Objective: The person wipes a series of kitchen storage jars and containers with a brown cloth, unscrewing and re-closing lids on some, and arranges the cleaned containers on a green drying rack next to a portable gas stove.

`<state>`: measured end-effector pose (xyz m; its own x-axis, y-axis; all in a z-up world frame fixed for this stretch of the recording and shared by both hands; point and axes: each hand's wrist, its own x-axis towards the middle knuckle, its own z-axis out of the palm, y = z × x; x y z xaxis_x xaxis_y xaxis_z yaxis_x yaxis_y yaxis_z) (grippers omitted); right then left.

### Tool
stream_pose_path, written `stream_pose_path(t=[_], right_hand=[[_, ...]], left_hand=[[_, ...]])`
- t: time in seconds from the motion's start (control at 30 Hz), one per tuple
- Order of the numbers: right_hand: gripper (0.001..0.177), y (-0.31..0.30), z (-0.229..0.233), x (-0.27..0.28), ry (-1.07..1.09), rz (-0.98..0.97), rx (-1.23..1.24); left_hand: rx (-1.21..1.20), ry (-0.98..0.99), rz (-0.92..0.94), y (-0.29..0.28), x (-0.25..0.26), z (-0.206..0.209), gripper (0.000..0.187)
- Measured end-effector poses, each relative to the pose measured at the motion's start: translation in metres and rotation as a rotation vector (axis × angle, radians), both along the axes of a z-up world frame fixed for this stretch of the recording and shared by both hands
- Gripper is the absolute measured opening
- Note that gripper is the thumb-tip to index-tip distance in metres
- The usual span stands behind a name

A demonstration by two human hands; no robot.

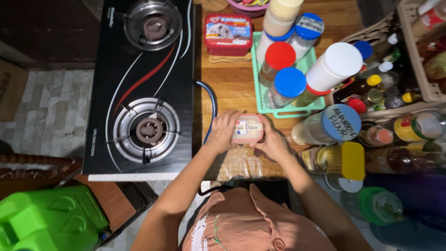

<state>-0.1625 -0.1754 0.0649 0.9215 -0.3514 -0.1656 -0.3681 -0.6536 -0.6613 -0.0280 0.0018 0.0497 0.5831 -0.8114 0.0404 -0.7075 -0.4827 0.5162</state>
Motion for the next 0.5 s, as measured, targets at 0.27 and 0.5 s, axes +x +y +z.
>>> stream_pose_path(t=[0.27,0.5], right_hand=[[0.118,0.001,0.005,-0.002,-0.09,-0.028,0.053],[0.113,-0.039,0.096,-0.003,-0.273,-0.148,0.122]], left_hand=[[-0.404,0.522,0.311,0.01,-0.018,-0.006,0.11],[-0.613,0.237,0.192,-0.032,0.008,0.091,0.103]])
